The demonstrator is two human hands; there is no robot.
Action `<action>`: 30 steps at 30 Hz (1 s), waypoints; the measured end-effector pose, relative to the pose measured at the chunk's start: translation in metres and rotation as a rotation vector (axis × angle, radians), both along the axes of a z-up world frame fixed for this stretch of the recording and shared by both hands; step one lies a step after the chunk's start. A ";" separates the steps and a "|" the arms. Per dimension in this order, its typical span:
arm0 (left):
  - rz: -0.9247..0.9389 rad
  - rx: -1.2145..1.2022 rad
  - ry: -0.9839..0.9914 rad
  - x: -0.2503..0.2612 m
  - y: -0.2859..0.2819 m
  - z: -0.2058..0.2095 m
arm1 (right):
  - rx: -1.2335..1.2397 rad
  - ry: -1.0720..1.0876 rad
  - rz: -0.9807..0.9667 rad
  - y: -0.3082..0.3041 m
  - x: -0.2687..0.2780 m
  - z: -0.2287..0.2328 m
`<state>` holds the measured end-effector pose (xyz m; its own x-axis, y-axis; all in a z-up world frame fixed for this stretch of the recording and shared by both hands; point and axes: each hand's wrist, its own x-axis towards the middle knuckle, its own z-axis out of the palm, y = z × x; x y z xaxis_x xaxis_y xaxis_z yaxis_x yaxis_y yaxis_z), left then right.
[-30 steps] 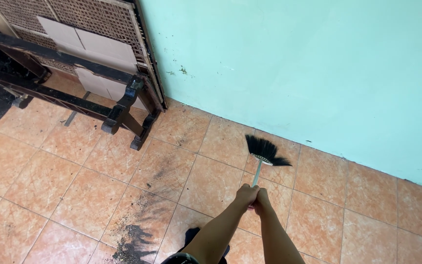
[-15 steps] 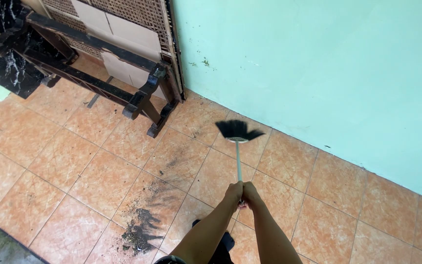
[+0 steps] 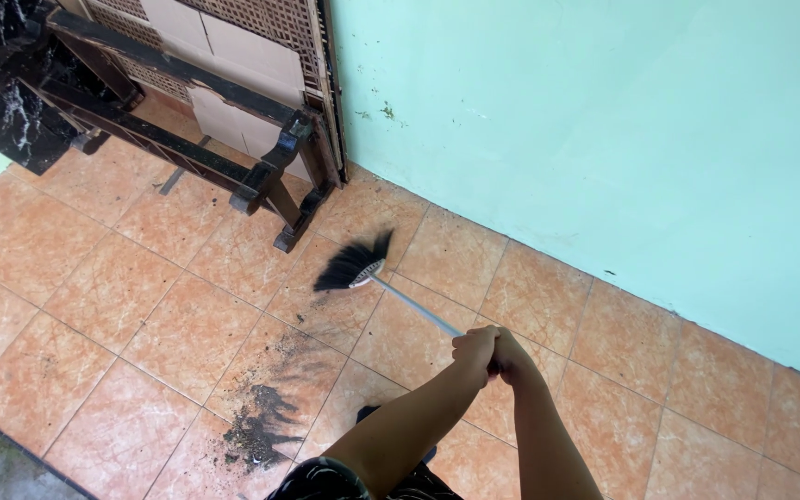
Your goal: Sweeping a pile of dust and debris on a tiled floor using a broom.
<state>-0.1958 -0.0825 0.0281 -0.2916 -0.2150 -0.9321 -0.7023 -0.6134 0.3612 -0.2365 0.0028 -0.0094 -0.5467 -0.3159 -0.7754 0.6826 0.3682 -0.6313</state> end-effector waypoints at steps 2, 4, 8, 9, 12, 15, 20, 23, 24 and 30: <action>-0.093 -0.020 -0.054 -0.008 0.010 0.009 | -0.124 0.070 0.072 0.021 -0.008 -0.019; -0.121 -0.026 -0.066 -0.007 0.020 0.016 | -0.111 0.093 0.053 0.028 -0.001 -0.005; -0.174 -0.080 0.037 -0.009 0.044 0.010 | -0.100 0.092 -0.101 0.043 0.001 0.009; -0.176 -0.077 0.037 -0.011 0.049 0.009 | -0.097 0.091 -0.103 0.052 -0.002 -0.001; -0.223 -0.152 0.155 -0.020 0.062 0.006 | -0.242 0.101 -0.224 0.073 -0.014 -0.028; -0.296 -0.184 0.200 -0.025 0.062 0.010 | -0.348 0.106 -0.355 0.080 -0.019 -0.042; -0.294 -0.126 0.290 -0.034 0.045 0.016 | -0.217 0.123 -0.568 0.074 -0.029 -0.069; -0.397 -0.127 0.317 -0.042 0.031 0.001 | -0.110 0.121 -0.596 0.069 -0.038 -0.112; -0.393 -0.126 0.315 -0.046 0.030 -0.018 | -0.109 0.120 -0.592 0.067 -0.042 -0.128; -0.442 -0.308 0.332 -0.070 -0.012 -0.091 | -0.441 -0.083 -0.789 0.006 -0.060 -0.157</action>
<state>-0.2653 -0.0948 -0.0624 -0.6776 -0.2521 -0.6909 -0.6856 -0.1235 0.7175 -0.2967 0.0091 -0.1665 -0.6779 -0.1508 -0.7195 0.6837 -0.4891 -0.5416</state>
